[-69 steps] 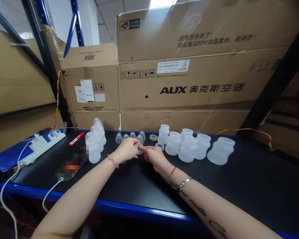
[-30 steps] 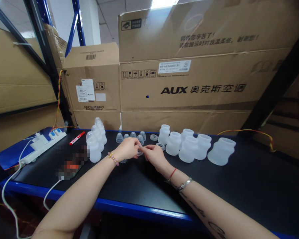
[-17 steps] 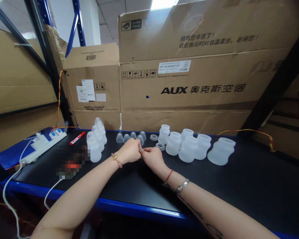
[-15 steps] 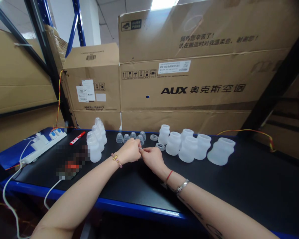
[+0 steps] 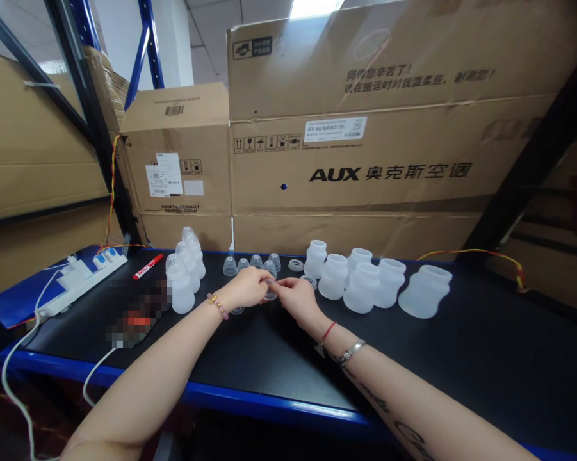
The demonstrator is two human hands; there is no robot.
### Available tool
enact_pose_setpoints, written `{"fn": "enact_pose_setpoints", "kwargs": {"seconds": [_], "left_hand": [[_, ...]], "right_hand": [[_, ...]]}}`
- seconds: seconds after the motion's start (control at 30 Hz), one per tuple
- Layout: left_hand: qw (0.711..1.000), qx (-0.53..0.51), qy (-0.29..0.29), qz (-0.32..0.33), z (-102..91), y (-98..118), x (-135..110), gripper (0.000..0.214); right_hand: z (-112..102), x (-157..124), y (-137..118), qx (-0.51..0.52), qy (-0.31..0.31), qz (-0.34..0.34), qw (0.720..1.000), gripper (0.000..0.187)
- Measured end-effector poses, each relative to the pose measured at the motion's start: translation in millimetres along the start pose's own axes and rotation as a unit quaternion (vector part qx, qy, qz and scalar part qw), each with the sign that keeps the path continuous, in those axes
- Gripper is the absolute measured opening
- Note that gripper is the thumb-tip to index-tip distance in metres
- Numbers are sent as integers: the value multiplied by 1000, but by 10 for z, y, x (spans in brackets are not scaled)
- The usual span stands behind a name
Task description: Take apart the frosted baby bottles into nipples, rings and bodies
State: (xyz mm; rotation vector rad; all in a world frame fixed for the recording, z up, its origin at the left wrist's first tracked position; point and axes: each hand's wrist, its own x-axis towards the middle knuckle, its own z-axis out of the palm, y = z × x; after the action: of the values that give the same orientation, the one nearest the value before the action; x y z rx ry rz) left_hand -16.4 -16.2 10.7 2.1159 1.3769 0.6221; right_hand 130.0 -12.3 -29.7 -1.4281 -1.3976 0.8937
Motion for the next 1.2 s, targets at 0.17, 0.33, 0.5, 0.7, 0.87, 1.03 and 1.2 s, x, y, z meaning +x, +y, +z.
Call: {"fn": "enact_pose_setpoints", "kwargs": {"seconds": [0.17, 0.33, 0.5, 0.7, 0.87, 1.03, 1.2], "left_hand": [[995, 92, 36, 26, -80, 53, -57, 28], [993, 75, 95, -10, -54, 41, -30, 18], [988, -43, 115, -90, 32, 19, 28, 9], [994, -58, 70, -63, 76, 36, 22, 23], [990, 105, 91, 5, 99, 37, -3, 24], [985, 137, 103, 5, 123, 85, 3, 19], [983, 151, 108, -8, 137, 139, 5, 16]], "right_hand": [[21, -7, -25, 29, -18, 3, 999, 17], [9, 18, -35, 90, -54, -2, 995, 25], [-25, 35, -17, 26, -12, -28, 999, 34], [-23, 40, -17, -19, -18, 0, 1000, 30], [-5, 45, -15, -23, -17, 52, 998, 25], [10, 13, -49, -25, 7, 40, 999, 25], [7, -23, -91, -40, 13, 24, 999, 24]]}}
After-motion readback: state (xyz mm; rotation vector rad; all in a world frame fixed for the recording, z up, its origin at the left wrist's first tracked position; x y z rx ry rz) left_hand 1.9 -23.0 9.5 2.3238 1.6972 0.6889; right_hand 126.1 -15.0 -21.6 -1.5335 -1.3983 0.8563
